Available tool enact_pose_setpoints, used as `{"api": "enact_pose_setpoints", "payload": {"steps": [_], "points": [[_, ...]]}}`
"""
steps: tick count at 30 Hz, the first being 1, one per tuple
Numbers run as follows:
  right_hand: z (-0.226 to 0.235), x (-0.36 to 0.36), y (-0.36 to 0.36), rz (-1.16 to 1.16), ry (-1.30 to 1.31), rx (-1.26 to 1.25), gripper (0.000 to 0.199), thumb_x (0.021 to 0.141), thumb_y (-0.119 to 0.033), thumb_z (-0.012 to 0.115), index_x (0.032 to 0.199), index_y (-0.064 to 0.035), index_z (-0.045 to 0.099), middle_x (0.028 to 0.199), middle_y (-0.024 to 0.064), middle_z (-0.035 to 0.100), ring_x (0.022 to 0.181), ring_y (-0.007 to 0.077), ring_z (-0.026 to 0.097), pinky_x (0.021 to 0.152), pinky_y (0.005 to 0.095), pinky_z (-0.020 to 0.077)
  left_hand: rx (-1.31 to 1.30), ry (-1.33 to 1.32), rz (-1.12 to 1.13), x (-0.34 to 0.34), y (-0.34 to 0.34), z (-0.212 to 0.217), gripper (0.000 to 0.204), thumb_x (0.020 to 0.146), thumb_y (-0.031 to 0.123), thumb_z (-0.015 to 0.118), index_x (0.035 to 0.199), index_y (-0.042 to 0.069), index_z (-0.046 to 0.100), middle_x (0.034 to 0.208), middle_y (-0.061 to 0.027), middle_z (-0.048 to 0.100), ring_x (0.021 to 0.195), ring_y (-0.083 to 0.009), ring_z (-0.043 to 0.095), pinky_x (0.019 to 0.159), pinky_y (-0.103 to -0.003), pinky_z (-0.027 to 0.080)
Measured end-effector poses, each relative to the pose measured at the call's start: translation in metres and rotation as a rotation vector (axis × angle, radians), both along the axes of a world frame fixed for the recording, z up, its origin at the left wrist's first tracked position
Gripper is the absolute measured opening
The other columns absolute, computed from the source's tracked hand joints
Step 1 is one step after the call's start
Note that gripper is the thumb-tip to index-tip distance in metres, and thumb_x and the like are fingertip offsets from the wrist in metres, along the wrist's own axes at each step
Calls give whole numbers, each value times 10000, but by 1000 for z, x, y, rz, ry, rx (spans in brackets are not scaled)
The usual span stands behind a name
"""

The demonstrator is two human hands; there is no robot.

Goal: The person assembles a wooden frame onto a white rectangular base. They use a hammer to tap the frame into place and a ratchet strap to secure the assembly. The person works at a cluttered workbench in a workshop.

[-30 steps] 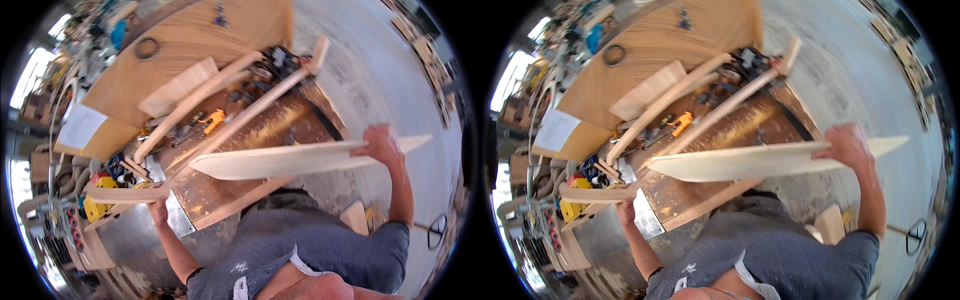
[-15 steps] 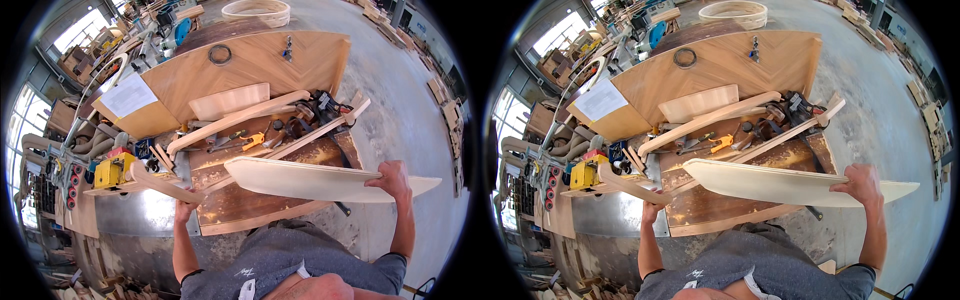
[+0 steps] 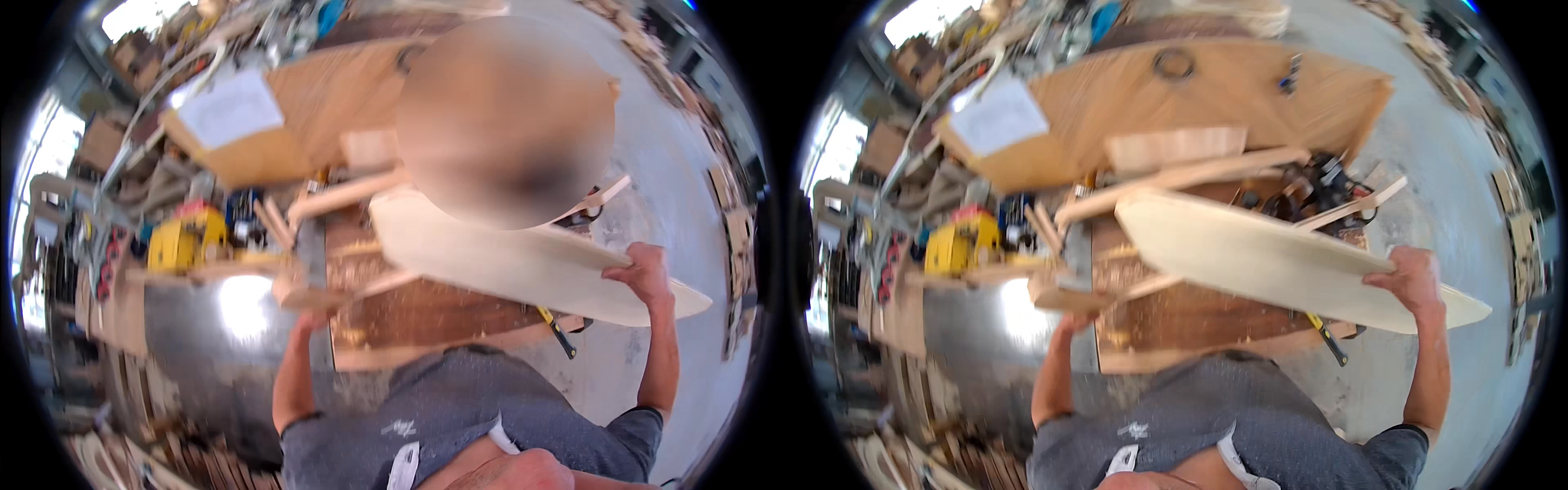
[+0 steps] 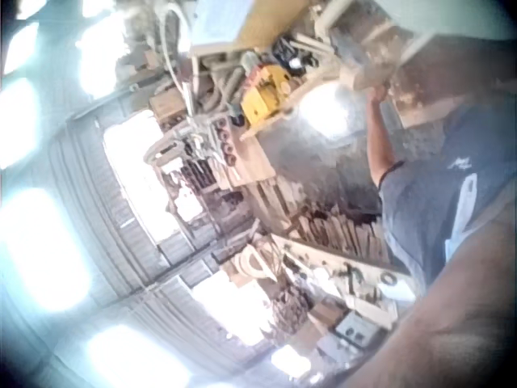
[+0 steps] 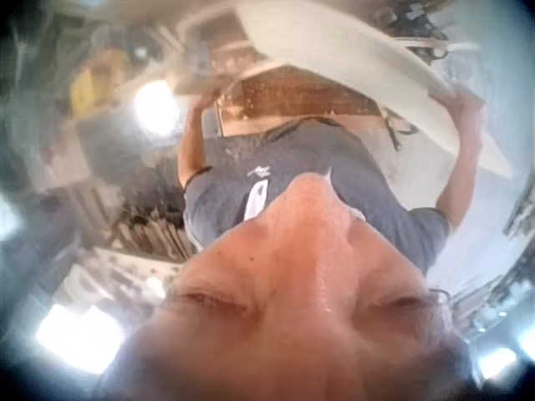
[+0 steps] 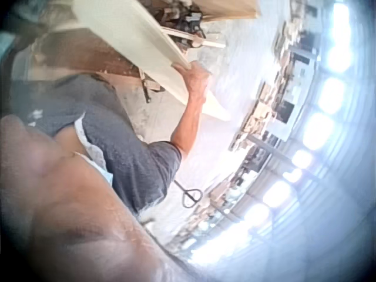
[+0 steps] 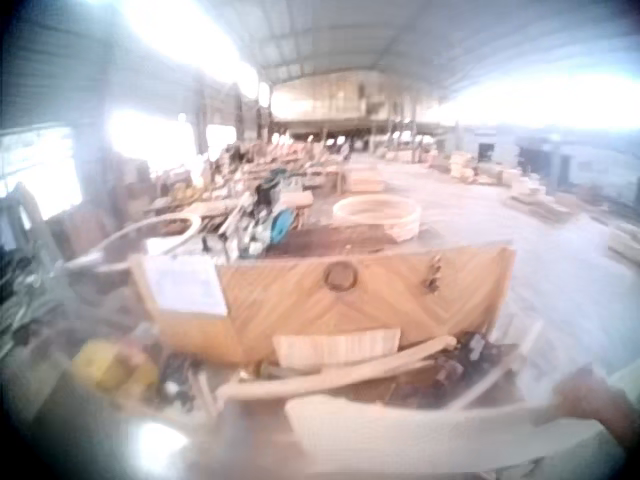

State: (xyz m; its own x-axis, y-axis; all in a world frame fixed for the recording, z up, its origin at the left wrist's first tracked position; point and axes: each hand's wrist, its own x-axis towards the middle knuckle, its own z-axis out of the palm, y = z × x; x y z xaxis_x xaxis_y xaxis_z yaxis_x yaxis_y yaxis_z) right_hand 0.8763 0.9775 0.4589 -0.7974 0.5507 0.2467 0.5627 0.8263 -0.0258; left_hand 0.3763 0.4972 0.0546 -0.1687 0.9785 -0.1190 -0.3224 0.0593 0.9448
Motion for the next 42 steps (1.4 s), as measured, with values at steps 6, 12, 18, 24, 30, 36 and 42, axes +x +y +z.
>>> {"api": "enact_pose_setpoints", "payload": {"steps": [6,12,18,24,30,36,42], "points": [[-8,-27,17,20,-6,-80,444,662,-220,921,676,-13,529,610,116,471,557,265,425,524,370,379,-240,906,-21,-14,22,1,550,813,73,626,1360,73,576,1404,-92,570,1297,-242,518,1107,-360,403],[-4,-72,39,220,-34,-32,416,680,-218,912,704,-28,543,630,94,477,563,254,461,536,350,375,-308,943,-3,-13,21,13,557,743,-34,611,1292,58,618,1376,-103,577,1273,-271,529,1103,-362,408],[-11,-131,45,535,-21,-1,435,646,-255,911,710,-54,530,633,88,473,560,264,477,526,366,364,-322,791,79,-9,28,25,498,873,234,644,1363,172,582,1336,-74,616,1249,-267,551,1086,-392,421],[-31,-177,46,700,33,35,426,618,-252,915,706,-63,543,622,81,477,547,262,492,505,367,362,-714,803,122,7,11,26,475,865,193,671,1327,115,591,1352,-95,597,1261,-274,536,1096,-386,408],[-47,-203,61,803,92,25,403,594,-278,912,674,-86,567,600,78,468,535,255,490,494,381,358,-833,889,278,9,-25,-19,537,896,328,707,1350,73,574,1362,-129,596,1285,-284,523,1114,-390,386],[-64,-198,72,744,12,181,527,657,-537,804,679,-121,481,625,30,445,582,226,524,526,362,417,-840,489,409,26,11,45,603,882,253,747,1394,5,544,1327,-133,630,1255,-260,560,1119,-375,373],[-56,-202,76,780,74,103,529,694,-564,752,703,-113,474,624,20,488,577,232,573,517,365,460,-372,428,849,21,-24,28,545,827,313,737,1157,-95,589,1091,-119,590,1002,-208,514,895,-353,426]]}}
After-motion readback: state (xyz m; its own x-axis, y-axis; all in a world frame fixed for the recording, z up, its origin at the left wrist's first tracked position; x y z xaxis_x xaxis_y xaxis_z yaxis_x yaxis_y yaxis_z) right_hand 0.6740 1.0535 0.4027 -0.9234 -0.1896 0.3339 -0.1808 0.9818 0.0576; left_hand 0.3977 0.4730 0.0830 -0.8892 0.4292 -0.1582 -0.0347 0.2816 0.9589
